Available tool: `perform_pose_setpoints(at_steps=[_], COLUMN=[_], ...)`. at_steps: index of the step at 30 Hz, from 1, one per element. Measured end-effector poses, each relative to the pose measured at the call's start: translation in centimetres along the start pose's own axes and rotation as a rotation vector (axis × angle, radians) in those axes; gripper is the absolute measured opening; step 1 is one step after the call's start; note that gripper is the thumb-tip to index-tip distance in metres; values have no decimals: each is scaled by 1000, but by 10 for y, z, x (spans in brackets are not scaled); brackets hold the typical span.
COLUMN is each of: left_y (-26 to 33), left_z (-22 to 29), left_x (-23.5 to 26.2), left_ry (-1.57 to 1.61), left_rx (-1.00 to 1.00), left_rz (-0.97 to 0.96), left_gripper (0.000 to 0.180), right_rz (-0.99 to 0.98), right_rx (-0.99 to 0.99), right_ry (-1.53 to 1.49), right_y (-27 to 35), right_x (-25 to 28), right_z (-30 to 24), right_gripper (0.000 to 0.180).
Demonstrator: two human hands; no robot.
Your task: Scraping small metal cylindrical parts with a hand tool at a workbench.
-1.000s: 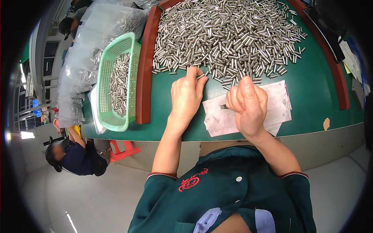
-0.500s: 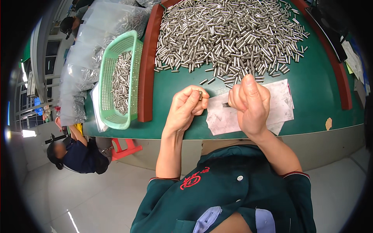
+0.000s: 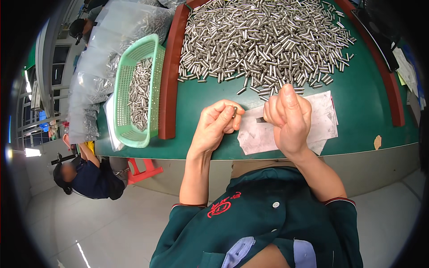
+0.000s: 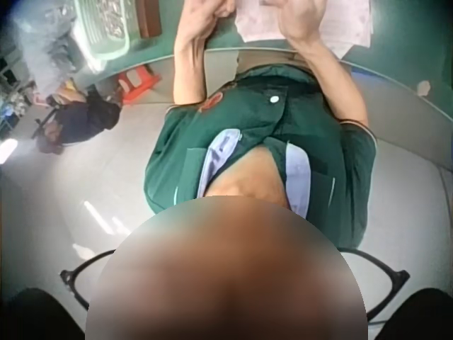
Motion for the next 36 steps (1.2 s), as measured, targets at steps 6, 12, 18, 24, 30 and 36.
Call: perform_pose_setpoints(at_steps=[6, 12, 18, 24, 30, 36], left_y=[13, 17, 14, 13, 13, 13], left_z=[16, 12, 7, 8, 8, 8], left_x=[-34, -35, -32, -31, -30, -30], left_ry=[-1099, -1314, -1223, -1238, -1279, -1279], left_rx=[-186, -328, -332, -329, -318, -330], left_rz=[83, 116, 126, 114, 97, 103], left_gripper=[12, 17, 12, 11, 10, 9], right_rz=[33, 66, 50, 44, -4, 9], right_rx=[0, -5, -37, -48, -35, -41], right_ry=[69, 24, -57, -75, -77, -55], right_y=[-2, -3, -4, -3, -3, -3], right_x=[-3, 1, 4, 5, 2, 2], right_z=[-2, -3, -1, 0, 0, 2], right_gripper=[44, 44, 43, 43, 43, 43])
Point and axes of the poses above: each hand's wrist, its own y-axis away from the middle knuckle, its own x-axis out of the back of the hand, z = x × y, the point moved 4 cm from there along -y, towards the middle knuckle, and after that the axes turned 3 degrees about z, right-handed, at the moved point
